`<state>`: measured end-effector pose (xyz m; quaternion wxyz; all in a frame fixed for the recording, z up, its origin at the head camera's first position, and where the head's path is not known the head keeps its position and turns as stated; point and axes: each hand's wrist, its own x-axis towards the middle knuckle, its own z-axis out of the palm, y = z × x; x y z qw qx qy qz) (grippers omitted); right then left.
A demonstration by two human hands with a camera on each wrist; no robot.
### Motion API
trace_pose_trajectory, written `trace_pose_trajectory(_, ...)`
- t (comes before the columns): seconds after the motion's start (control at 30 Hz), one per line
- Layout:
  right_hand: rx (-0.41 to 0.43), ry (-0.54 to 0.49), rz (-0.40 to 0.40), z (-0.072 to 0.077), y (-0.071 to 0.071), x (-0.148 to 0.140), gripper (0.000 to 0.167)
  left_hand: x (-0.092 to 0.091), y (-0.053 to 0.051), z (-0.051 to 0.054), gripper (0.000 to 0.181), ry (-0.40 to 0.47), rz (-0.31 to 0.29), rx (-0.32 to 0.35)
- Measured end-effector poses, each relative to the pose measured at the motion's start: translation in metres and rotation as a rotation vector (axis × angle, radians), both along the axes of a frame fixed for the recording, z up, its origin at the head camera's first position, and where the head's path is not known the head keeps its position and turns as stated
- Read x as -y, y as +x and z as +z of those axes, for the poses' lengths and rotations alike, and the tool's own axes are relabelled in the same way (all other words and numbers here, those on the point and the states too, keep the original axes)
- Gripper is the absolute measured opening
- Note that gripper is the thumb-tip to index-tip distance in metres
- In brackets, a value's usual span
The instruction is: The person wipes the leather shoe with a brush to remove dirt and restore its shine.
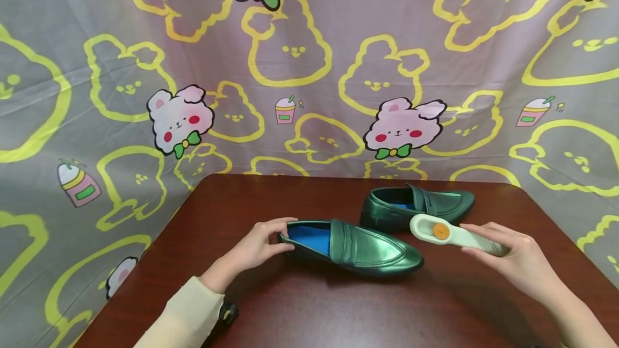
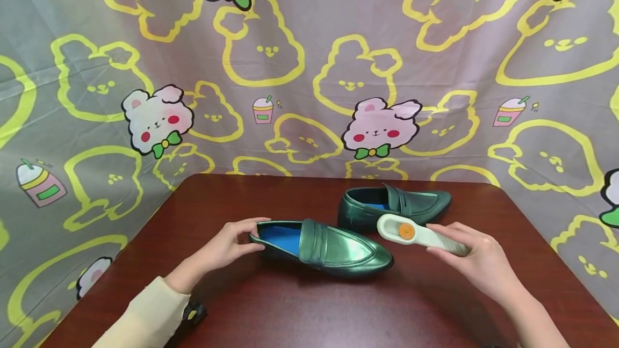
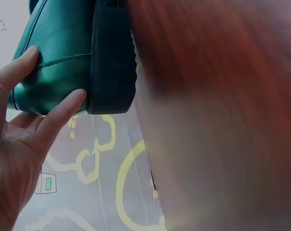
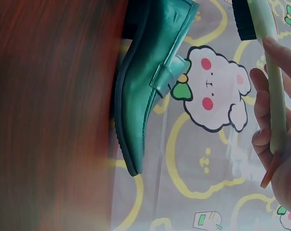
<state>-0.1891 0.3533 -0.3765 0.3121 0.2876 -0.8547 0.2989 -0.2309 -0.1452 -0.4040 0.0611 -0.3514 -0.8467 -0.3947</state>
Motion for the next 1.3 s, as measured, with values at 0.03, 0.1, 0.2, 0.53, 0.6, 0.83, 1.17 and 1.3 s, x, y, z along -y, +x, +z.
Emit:
trace_pose_trajectory(0.03,0.002,-0.002,0.000,0.000,0.000,0.000,0.057,0.001,0.000,0.000,0.022,0.007,0.012,0.002)
trace_pose_trajectory(0.1,0.005,-0.006,0.003,0.000,-0.001,0.000,0.057,0.004,0.001,0.000,0.020,0.015,0.041,-0.005)
trace_pose_trajectory(0.2,0.012,-0.009,0.002,0.001,-0.001,0.001,0.056,0.009,0.003,0.001,0.019,0.030,0.077,-0.013)
trace_pose_trajectory(0.53,0.004,0.002,0.002,0.000,-0.003,0.000,0.058,0.035,0.004,0.013,0.017,0.086,0.252,-0.004)
trace_pose_trajectory(0.6,0.000,0.004,0.008,0.000,-0.003,-0.001,0.058,0.040,0.002,0.015,0.017,0.117,0.271,0.001)
trace_pose_trajectory(0.83,-0.007,0.007,0.026,0.001,-0.006,-0.003,0.057,0.051,-0.009,0.024,0.015,0.152,0.312,0.006)
trace_pose_trajectory(1.17,-0.006,0.022,0.004,0.002,-0.006,-0.007,0.058,0.073,-0.015,0.030,0.015,0.153,0.362,0.024)
trace_pose_trajectory(1.3,-0.012,0.021,0.004,0.002,-0.005,-0.009,0.058,0.078,-0.020,0.029,0.015,0.136,0.399,-0.003)
